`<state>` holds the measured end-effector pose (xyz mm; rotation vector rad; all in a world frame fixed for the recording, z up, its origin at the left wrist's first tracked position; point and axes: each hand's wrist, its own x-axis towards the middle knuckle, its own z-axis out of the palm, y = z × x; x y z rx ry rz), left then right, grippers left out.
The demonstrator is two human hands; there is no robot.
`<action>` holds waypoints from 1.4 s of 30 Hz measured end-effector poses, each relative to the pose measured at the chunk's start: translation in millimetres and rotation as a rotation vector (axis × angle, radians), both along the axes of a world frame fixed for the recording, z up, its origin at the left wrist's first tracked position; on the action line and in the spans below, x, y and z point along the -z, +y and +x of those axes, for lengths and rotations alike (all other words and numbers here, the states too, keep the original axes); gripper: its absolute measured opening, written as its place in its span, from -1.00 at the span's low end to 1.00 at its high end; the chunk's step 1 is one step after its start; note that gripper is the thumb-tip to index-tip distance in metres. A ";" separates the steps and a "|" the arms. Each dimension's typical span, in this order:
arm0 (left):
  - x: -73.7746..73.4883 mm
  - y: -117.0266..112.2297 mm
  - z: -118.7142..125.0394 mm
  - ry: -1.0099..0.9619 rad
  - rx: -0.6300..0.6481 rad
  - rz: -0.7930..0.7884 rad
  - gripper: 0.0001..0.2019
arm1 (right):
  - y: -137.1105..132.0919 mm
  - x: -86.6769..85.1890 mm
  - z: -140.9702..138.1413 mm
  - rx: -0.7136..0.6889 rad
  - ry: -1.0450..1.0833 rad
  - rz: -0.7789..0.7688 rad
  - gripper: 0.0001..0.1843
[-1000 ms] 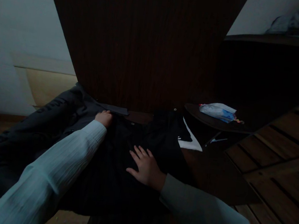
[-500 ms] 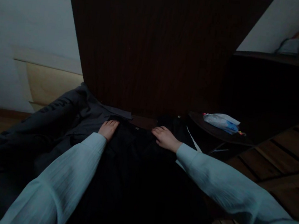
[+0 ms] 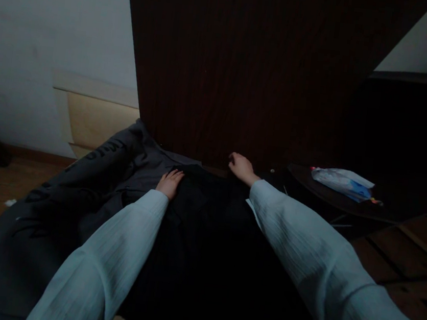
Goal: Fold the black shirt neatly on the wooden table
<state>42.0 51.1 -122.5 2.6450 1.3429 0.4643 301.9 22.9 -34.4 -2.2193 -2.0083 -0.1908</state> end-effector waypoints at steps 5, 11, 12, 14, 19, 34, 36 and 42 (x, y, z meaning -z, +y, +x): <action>7.0 8.1 -3.4 -0.190 -0.038 0.039 -0.50 | -2.7 35.6 -63.8 -0.395 0.000 -0.138 -0.64; 8.2 17.2 -14.9 -0.560 -0.244 -0.059 -0.62 | -11.5 62.9 -85.7 -0.427 0.042 -0.129 -0.61; 7.9 18.5 -17.2 -0.607 -0.240 -0.132 -0.60 | -11.7 63.1 -84.2 -0.416 0.073 -0.128 -0.61; 7.2 20.9 -21.4 -0.706 -0.245 -0.257 -0.52 | -12.2 61.4 -79.5 -0.392 0.121 -0.126 -0.62; 6.3 24.9 -24.7 -0.969 -0.284 -0.384 -0.44 | -23.0 60.2 -69.8 -0.320 0.324 -0.076 -0.69; 9.4 28.7 -25.0 -0.909 -0.241 -0.272 -0.69 | -26.1 75.0 -91.5 -0.081 0.665 -0.115 -0.81; 8.7 27.9 -24.5 -0.820 -0.208 -0.257 -0.76 | -29.1 72.7 -88.2 -0.064 0.646 -0.098 -0.80; 4.6 26.3 -25.5 -0.615 -0.179 -0.186 -0.74 | -66.0 54.9 -51.3 -0.144 0.669 -0.055 -0.77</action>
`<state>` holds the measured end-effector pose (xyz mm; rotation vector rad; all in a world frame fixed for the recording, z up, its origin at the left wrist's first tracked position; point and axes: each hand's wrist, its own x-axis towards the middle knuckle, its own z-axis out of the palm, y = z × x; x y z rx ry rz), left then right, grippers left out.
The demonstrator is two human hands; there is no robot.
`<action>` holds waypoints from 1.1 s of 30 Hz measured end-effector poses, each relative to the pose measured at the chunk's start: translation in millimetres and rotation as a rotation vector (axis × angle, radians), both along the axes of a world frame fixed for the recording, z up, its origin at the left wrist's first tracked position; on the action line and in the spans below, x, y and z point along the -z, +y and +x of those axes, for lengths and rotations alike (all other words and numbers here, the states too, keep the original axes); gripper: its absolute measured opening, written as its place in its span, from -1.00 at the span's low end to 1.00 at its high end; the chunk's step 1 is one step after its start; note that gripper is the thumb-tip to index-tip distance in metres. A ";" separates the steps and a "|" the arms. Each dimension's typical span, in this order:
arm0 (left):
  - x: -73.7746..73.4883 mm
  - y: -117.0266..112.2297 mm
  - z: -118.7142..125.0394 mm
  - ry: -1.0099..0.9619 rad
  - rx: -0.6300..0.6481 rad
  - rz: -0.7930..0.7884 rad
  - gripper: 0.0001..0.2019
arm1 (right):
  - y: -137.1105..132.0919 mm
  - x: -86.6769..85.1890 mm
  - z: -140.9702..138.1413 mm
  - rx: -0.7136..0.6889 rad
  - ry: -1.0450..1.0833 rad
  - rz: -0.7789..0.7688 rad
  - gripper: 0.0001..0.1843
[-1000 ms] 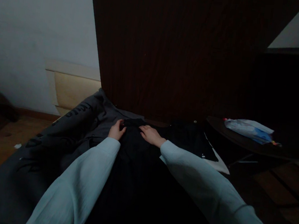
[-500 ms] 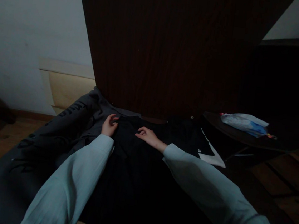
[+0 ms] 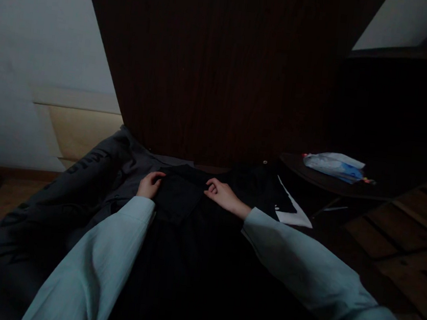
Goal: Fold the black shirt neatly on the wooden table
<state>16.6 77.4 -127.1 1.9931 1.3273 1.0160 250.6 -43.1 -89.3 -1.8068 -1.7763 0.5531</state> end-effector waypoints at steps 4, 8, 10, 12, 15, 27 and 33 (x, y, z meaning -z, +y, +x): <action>-1.3 -1.4 0.6 0.079 0.047 0.044 -0.68 | -34.5 -20.8 53.4 0.109 0.007 0.151 -0.86; -3.9 -5.2 1.4 0.108 -0.051 0.171 -0.65 | -62.8 -43.2 118.2 0.282 0.003 0.369 -0.83; -5.6 -6.7 0.7 0.118 -0.129 0.219 -0.66 | -74.8 -49.6 147.3 0.417 0.037 0.433 -0.83; -6.4 -7.0 -0.3 0.142 -0.154 0.194 -0.68 | -86.6 -50.2 169.4 0.538 0.101 0.417 -0.83; -4.5 -4.3 -1.2 0.190 -0.109 0.118 -0.70 | -103.8 -40.5 184.9 0.591 0.221 0.272 -0.80; -1.3 -0.2 -1.6 0.228 -0.078 0.112 -0.71 | -123.6 -3.1 154.4 0.685 0.996 0.222 -0.67; -0.2 0.6 -1.4 0.201 -0.075 0.127 -0.73 | -111.2 -21.1 148.1 0.536 0.894 0.128 -0.63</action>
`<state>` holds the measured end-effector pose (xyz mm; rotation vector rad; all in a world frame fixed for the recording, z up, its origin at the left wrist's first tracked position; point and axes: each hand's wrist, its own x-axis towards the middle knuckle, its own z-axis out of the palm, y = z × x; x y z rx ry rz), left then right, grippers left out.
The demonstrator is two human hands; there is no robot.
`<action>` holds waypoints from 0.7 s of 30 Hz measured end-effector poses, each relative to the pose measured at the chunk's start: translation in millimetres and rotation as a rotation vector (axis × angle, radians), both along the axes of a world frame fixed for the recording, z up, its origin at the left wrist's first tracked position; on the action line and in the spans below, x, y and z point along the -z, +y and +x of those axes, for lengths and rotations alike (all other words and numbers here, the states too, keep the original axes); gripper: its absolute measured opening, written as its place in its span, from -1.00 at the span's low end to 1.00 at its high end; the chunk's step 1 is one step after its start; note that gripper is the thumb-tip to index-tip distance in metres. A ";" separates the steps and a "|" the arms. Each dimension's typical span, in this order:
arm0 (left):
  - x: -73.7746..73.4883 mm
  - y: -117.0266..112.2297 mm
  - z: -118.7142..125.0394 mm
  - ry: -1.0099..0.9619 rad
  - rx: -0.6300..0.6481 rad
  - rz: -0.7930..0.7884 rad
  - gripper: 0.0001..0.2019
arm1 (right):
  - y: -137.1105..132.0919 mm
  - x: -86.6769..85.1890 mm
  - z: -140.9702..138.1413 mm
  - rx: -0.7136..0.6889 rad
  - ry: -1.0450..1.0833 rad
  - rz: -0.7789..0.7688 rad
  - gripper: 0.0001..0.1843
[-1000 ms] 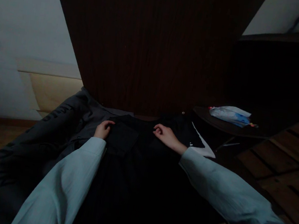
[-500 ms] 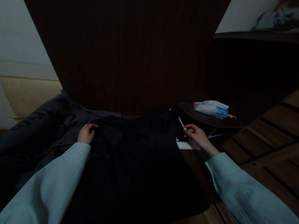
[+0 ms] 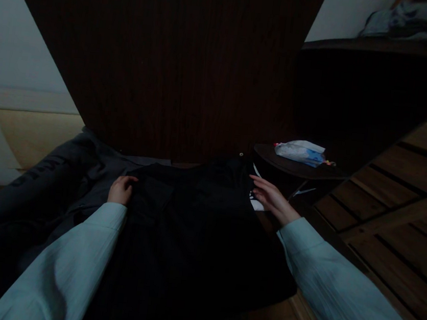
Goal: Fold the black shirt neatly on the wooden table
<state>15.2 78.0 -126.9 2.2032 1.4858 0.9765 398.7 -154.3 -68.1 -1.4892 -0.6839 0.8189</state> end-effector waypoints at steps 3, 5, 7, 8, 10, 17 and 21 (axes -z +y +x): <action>-0.1 -0.6 0.1 0.011 -0.005 -0.018 -0.71 | -0.5 -2.8 -0.8 0.155 -0.153 0.081 -0.58; 0.1 -0.9 0.2 0.019 -0.001 -0.023 -0.69 | -5.0 1.9 0.0 0.309 -0.203 0.148 -0.58; 0.9 -0.6 0.3 0.021 -0.002 -0.020 -0.68 | -10.3 11.0 1.7 0.413 -0.153 0.164 -0.62; 1.4 -0.3 0.3 0.021 -0.004 -0.015 -0.68 | -12.5 16.0 2.9 0.441 -0.104 0.155 -0.65; 2.7 0.7 0.0 0.032 -0.005 -0.010 -0.67 | -14.8 24.2 6.5 0.470 -0.006 0.142 -0.70; 6.3 3.0 -0.6 0.100 0.001 0.001 -0.66 | -2.3 7.7 23.5 0.259 0.050 -0.062 -0.73; -4.5 -8.3 4.2 0.270 0.013 0.036 -0.67 | 5.7 0.1 25.4 0.243 -0.087 -0.012 -0.70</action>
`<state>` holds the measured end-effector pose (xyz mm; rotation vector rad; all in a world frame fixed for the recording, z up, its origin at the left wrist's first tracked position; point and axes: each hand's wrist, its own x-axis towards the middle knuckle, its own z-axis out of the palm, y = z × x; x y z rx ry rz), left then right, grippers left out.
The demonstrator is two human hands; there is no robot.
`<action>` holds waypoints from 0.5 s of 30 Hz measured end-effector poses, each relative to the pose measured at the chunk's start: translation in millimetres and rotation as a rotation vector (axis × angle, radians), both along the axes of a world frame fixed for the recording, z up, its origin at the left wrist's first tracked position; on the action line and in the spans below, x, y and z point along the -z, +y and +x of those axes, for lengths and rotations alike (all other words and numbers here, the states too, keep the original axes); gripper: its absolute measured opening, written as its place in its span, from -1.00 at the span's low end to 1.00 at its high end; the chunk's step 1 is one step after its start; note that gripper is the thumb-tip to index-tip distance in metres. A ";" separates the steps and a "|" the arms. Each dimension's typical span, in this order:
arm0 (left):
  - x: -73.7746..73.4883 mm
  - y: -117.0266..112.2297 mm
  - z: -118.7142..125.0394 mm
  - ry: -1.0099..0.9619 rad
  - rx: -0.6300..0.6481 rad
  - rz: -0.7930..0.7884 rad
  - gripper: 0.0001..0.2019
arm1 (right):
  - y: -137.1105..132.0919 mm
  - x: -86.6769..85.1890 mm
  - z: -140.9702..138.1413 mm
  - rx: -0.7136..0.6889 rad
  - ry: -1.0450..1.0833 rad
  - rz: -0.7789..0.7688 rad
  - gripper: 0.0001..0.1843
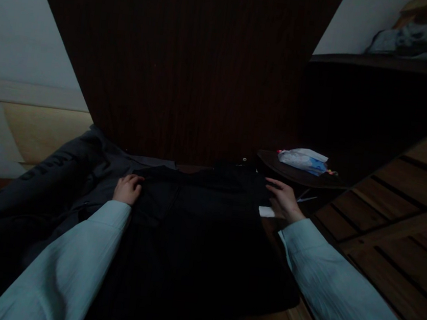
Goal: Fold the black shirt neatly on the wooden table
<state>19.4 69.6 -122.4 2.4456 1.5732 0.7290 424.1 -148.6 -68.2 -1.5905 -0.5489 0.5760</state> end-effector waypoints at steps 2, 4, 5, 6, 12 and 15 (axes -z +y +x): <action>-10.5 -11.3 5.0 0.110 0.088 0.064 -0.66 | 2.6 2.9 0.4 -0.008 -0.012 -0.042 -0.68; -20.1 -24.9 12.0 0.183 0.273 0.090 -0.62 | 4.9 5.7 1.8 -0.027 -0.051 -0.084 -0.64; -23.2 -31.9 16.1 0.201 0.387 0.072 -0.60 | 6.1 5.7 2.6 -0.025 -0.114 -0.090 -0.61; -24.8 -38.6 20.6 0.212 0.503 0.034 -0.58 | 7.4 4.2 3.1 -0.011 -0.207 -0.091 -0.58; -12.2 -60.4 40.8 0.163 0.820 -0.279 -0.73 | 16.9 -23.8 -30.0 -0.041 -0.981 -0.104 -0.55; -6.5 -58.7 41.4 0.081 0.815 -0.333 -0.83 | 16.9 -25.1 -72.3 -0.298 -1.254 -0.083 -0.49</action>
